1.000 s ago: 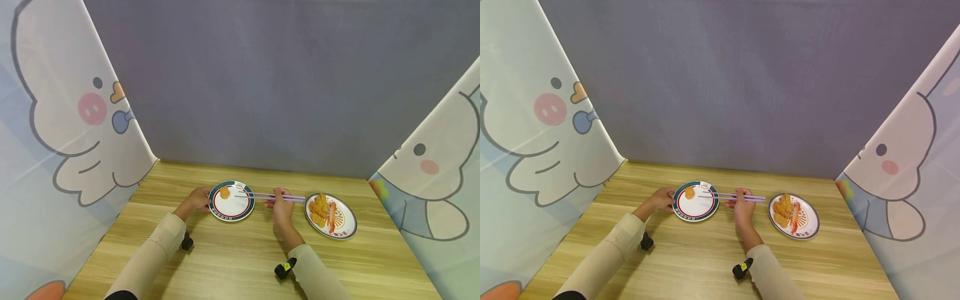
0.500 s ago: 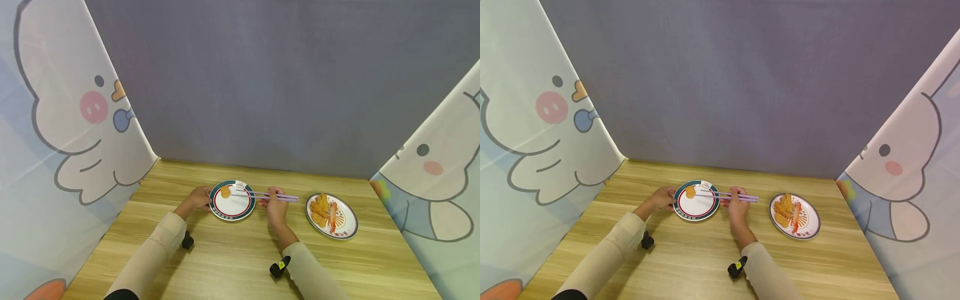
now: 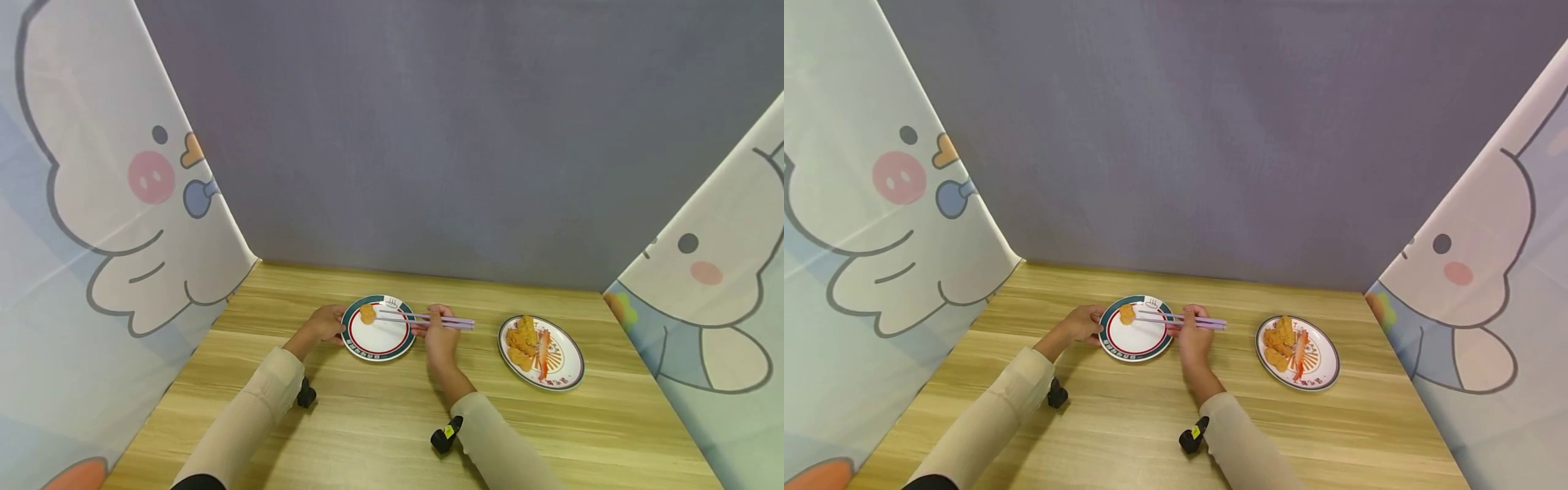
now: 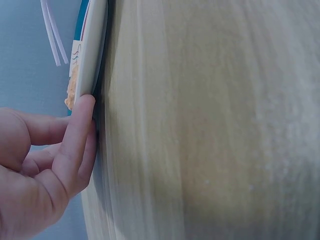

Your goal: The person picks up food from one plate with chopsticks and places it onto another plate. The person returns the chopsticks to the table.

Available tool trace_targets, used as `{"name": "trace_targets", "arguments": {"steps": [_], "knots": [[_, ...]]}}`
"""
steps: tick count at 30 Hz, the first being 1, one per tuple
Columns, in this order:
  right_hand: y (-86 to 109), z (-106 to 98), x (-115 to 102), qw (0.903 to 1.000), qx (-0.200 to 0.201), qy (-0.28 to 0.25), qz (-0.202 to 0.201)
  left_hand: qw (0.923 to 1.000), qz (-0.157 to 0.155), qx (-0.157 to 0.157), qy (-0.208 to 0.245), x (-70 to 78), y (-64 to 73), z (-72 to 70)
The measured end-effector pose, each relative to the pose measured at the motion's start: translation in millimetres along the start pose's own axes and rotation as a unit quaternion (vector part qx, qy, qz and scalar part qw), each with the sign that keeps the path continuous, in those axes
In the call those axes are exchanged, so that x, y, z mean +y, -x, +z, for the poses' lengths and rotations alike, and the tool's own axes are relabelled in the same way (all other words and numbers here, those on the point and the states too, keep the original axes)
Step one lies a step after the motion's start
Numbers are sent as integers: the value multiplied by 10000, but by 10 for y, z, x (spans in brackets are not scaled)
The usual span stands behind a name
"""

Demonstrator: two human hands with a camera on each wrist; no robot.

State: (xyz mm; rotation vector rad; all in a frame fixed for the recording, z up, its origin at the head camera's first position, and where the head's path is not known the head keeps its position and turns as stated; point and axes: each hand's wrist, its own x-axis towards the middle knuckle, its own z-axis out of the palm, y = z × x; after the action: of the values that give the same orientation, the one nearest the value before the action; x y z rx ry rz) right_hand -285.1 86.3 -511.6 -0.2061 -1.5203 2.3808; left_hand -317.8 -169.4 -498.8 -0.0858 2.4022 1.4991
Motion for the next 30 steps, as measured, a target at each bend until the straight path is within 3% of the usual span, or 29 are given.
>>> {"name": "trace_targets", "arguments": {"steps": [8,18,30], "knots": [[22,111,54,9999,98,-129,-41,10000,8,-3,-54,5,-7,6],[66,237,106,9993,151,292,154,10000,-3,69,-68,-3,1,19],[117,329,196,9988,149,459,-89,9998,6,130,-142,-23,-20,29]]}}
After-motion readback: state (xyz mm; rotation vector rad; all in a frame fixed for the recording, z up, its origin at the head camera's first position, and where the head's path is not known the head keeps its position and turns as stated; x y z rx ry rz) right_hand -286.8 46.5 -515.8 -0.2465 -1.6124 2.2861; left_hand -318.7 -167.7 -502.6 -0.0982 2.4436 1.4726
